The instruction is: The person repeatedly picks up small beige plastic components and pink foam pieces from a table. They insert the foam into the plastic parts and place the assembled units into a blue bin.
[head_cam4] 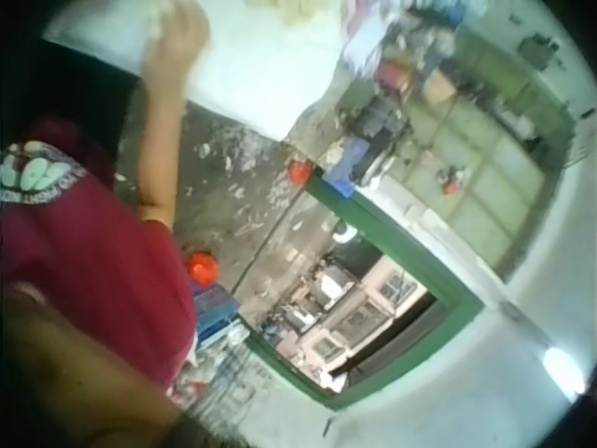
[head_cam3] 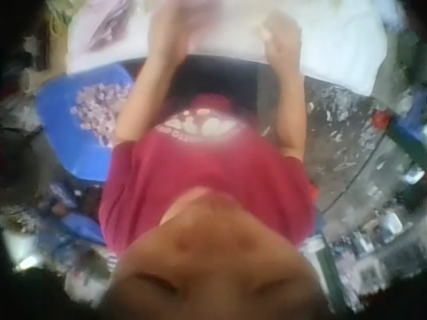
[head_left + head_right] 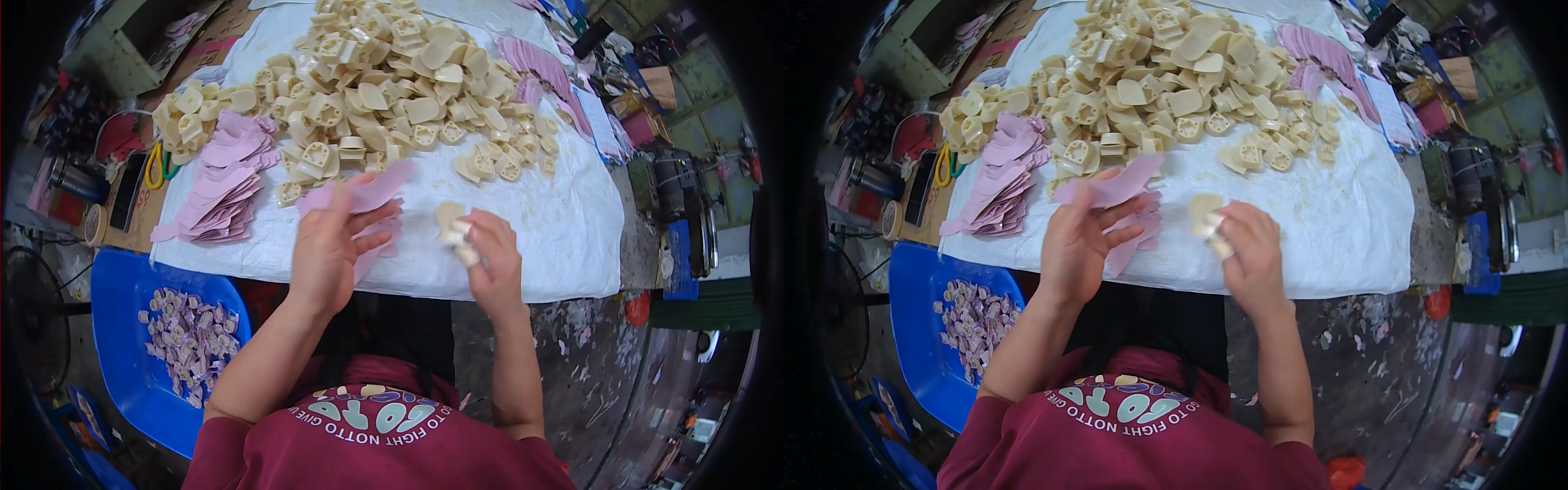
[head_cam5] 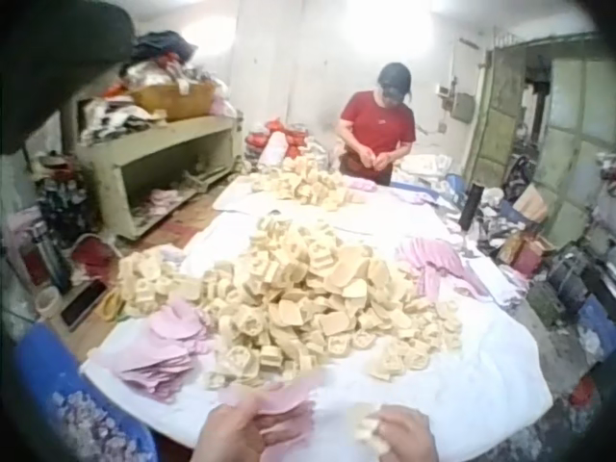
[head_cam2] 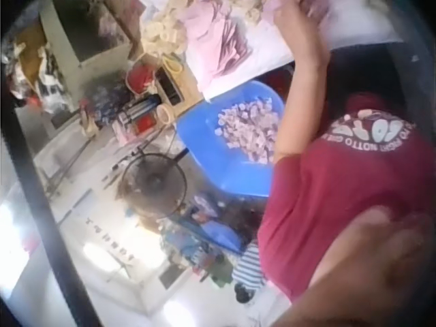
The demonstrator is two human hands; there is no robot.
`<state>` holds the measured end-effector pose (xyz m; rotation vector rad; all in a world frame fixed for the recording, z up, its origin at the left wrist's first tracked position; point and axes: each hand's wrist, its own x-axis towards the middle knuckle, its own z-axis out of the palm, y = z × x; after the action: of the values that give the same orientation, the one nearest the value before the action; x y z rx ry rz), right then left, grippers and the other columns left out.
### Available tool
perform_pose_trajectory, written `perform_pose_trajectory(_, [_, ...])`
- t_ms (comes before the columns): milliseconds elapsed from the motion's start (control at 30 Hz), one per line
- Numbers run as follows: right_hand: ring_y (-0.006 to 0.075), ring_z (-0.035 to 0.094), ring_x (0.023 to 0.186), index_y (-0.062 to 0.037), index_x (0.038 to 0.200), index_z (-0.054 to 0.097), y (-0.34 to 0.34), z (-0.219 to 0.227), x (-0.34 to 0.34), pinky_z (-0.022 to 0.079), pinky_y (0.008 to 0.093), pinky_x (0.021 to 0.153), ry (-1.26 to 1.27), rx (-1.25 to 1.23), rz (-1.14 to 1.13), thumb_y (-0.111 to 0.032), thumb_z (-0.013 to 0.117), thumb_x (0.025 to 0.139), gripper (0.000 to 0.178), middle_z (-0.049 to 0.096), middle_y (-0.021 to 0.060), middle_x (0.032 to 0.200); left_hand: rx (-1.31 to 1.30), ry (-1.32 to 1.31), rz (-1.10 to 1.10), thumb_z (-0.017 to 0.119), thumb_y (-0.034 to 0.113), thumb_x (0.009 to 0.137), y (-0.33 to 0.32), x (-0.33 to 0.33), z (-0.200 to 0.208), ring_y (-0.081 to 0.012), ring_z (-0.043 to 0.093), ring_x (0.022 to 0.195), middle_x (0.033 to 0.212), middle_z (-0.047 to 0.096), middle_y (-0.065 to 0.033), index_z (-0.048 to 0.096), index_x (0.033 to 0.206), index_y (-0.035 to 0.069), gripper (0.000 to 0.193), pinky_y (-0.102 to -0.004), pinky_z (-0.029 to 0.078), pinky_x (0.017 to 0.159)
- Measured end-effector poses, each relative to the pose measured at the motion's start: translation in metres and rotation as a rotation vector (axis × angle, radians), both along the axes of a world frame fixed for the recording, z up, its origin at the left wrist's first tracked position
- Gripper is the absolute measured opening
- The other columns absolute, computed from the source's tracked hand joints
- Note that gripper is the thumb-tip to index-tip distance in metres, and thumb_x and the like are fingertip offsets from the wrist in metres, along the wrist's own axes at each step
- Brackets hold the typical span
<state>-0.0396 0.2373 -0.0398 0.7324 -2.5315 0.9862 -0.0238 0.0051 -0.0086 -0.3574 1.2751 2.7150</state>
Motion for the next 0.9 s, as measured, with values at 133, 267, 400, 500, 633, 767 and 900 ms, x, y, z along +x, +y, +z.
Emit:
perform_pose_trajectory(133, [0.0302, 0.056, 0.106, -0.0047, 0.092, 0.062, -0.046, 0.047, 0.019, 0.042, 0.0429, 0.091, 0.119, 0.084, 0.304, -0.003, 0.067, 0.067, 0.026, 0.060, 0.0115, 0.111, -0.134, -0.060, -0.285, 0.045, 0.042, 0.099, -0.004, -0.011, 0.000, -0.0186, 0.065, 0.093, 0.105, 0.065, -0.0129, 0.057, 0.118, 0.000, 0.048, -0.0302, 0.053, 0.072])
perform_pose_trajectory(267, [0.0287, 0.056, 0.107, -0.0042, 0.090, 0.061, -0.066, 0.055, 0.022, 0.041, 0.0437, 0.092, 0.154, 0.060, 0.383, -0.004, 0.068, 0.065, 0.026, 0.061, 0.0102, 0.111, -0.045, -0.060, -0.311, 0.047, 0.037, 0.099, -0.009, -0.001, -0.003, -0.0122, 0.062, 0.064, 0.077, 0.065, -0.0058, 0.062, 0.093, 0.000, 0.041, -0.0268, 0.050, 0.055])
perform_pose_trajectory(400, [0.0286, 0.058, 0.105, -0.0032, 0.090, 0.060, -0.086, 0.031, 0.027, 0.041, 0.0441, 0.093, 0.205, -0.089, 0.271, -0.006, 0.069, 0.066, 0.026, 0.061, 0.0096, 0.110, 0.020, -0.092, -0.007, 0.044, 0.032, 0.100, 0.002, 0.001, 0.010, -0.0140, 0.063, 0.064, 0.076, 0.064, -0.0079, 0.062, 0.095, -0.002, 0.038, -0.0282, 0.051, 0.056])
perform_pose_trajectory(500, [0.0289, 0.059, 0.102, -0.0028, 0.091, 0.060, -0.099, 0.025, 0.032, 0.042, 0.0440, 0.091, 0.227, -0.191, 0.167, -0.005, 0.069, 0.068, 0.025, 0.062, 0.0100, 0.109, 0.118, -0.143, 0.078, 0.041, 0.031, 0.101, 0.004, -0.002, 0.004, -0.0168, 0.063, 0.061, 0.075, 0.064, -0.0100, 0.061, 0.095, -0.002, 0.039, -0.0289, 0.050, 0.055])
perform_pose_trajectory(633, [0.0256, 0.062, 0.094, -0.0004, 0.094, 0.061, -0.096, 0.024, 0.037, 0.047, 0.0376, 0.083, 0.125, -0.423, 0.103, -0.005, 0.066, 0.077, 0.019, 0.064, 0.0119, 0.103, 0.235, -0.003, 0.067, 0.036, 0.035, 0.102, -0.003, -0.001, -0.016, -0.0208, 0.060, 0.056, 0.074, 0.063, -0.0127, 0.060, 0.093, -0.002, 0.045, -0.0309, 0.048, 0.051])
perform_pose_trajectory(767, [0.0198, 0.063, 0.083, 0.0035, 0.103, 0.062, -0.049, 0.024, 0.024, 0.050, 0.0288, 0.074, -0.221, -0.521, -0.225, -0.007, 0.061, 0.085, 0.021, 0.065, 0.0136, 0.094, 0.124, -0.002, 0.268, 0.035, 0.043, 0.101, -0.037, -0.010, -0.013, -0.0206, 0.054, 0.053, 0.069, 0.058, -0.0110, 0.059, 0.080, 0.000, 0.053, -0.0315, 0.044, 0.053])
perform_pose_trajectory(900, [0.0148, 0.059, 0.087, 0.0070, 0.117, 0.058, 0.027, -0.027, -0.025, 0.049, 0.0274, 0.074, -0.267, -0.255, -0.442, -0.006, 0.060, 0.087, 0.033, 0.061, 0.0115, 0.107, -0.029, 0.059, 0.270, 0.031, 0.045, 0.101, -0.037, 0.002, -0.006, -0.0218, 0.056, 0.059, 0.071, 0.060, -0.0122, 0.061, 0.083, -0.002, 0.058, -0.0323, 0.045, 0.060])
